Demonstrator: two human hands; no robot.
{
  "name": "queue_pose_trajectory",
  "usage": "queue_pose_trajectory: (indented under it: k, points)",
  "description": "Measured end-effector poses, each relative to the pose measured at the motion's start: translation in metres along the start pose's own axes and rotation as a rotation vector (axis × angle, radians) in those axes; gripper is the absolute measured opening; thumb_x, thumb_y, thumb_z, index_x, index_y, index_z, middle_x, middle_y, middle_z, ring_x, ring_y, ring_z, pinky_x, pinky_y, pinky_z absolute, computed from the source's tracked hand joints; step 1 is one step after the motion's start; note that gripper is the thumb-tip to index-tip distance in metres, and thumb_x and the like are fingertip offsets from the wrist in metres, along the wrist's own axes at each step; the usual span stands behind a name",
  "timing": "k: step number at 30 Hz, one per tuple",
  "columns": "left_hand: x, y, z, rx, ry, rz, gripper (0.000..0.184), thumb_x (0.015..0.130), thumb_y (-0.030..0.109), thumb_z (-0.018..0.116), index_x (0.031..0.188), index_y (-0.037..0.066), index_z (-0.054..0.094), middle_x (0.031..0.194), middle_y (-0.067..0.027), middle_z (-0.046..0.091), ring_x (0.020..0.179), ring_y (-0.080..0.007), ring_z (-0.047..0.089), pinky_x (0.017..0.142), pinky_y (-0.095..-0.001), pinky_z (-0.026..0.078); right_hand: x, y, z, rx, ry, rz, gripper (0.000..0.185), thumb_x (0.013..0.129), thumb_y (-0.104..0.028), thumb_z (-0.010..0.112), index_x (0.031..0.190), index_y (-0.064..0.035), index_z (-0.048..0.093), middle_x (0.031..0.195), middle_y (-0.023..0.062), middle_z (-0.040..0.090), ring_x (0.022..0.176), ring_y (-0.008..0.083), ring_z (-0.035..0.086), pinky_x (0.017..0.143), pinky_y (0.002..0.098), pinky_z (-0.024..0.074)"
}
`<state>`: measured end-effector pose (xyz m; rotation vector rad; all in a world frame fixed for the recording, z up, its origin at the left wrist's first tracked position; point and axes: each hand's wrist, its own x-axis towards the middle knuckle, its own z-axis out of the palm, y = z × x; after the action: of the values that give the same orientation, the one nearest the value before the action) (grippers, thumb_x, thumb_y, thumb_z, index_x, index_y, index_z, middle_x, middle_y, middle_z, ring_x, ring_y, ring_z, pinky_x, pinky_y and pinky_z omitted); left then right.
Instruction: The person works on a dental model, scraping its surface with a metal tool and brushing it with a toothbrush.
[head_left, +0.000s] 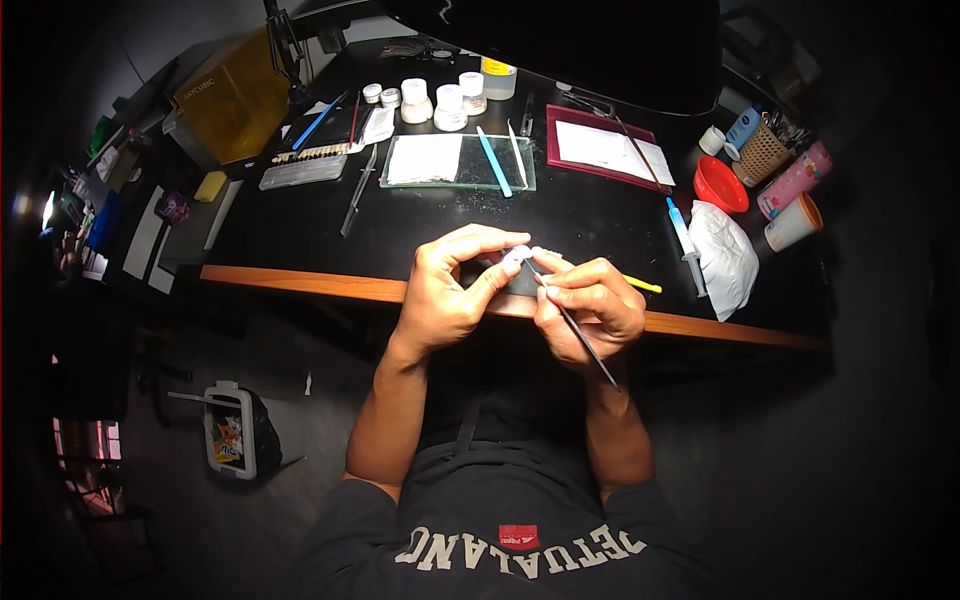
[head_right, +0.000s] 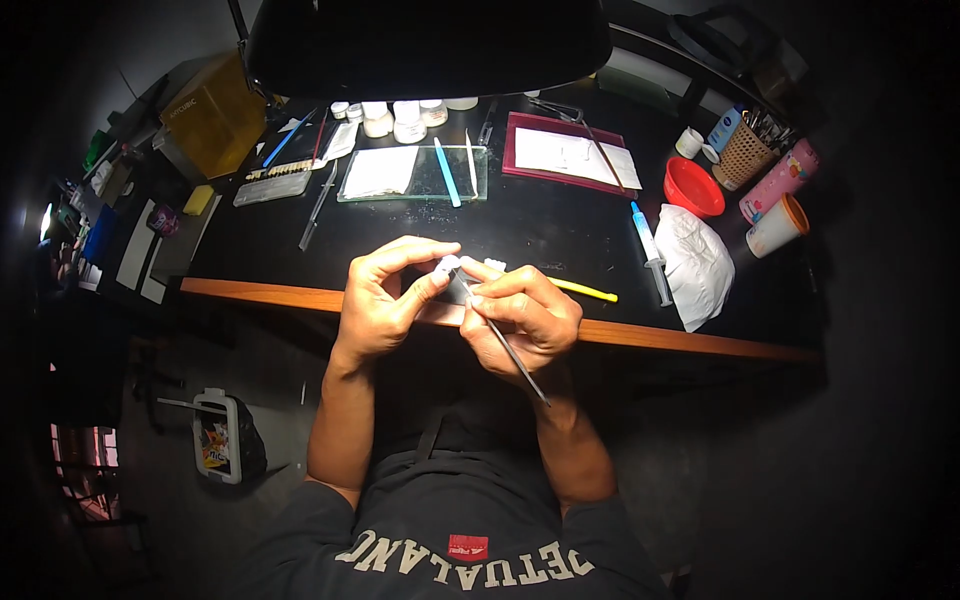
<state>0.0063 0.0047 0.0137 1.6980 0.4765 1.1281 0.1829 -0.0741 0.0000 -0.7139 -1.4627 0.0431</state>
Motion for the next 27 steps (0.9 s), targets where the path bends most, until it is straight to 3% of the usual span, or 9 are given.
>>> queue_pose_trajectory:
  k: [17, 20, 27]
  points:
    - [-0.004, -0.001, -0.001, -0.080, -0.035, -0.042, 0.023, 0.100, 0.000, 0.077, 0.123, -0.005, 0.079, 0.111, -0.0115, 0.077, 0.103, -0.0156, 0.073, 0.091, -0.0286, 0.058, -0.004, -0.002, -0.006, -0.057, -0.058, -0.006, 0.020, 0.082, 0.014, 0.081, 0.096, 0.0005, 0.076, 0.091, 0.0151, 0.073, 0.098, 0.0357, 0.082, 0.096, 0.0482, 0.0678]
    - [-0.005, -0.001, -0.002, -0.168, -0.059, -0.086, 0.023, 0.101, -0.001, 0.076, 0.123, -0.007, 0.078, 0.111, -0.0127, 0.079, 0.103, -0.0159, 0.074, 0.093, -0.0294, 0.059, -0.007, 0.005, -0.007, -0.063, -0.044, -0.036, 0.025, 0.076, 0.010, 0.086, 0.097, -0.0030, 0.079, 0.094, 0.0130, 0.077, 0.101, 0.0376, 0.083, 0.075, 0.0354, 0.0657]
    - [-0.005, 0.004, -0.003, -0.245, -0.074, -0.134, 0.024, 0.102, 0.000, 0.074, 0.125, -0.008, 0.077, 0.110, -0.0145, 0.081, 0.103, -0.0166, 0.076, 0.094, -0.0305, 0.061, -0.005, 0.001, -0.005, -0.074, -0.029, -0.033, 0.024, 0.077, 0.010, 0.085, 0.095, -0.0035, 0.077, 0.093, 0.0132, 0.077, 0.099, 0.0377, 0.083, 0.072, 0.0349, 0.0649]
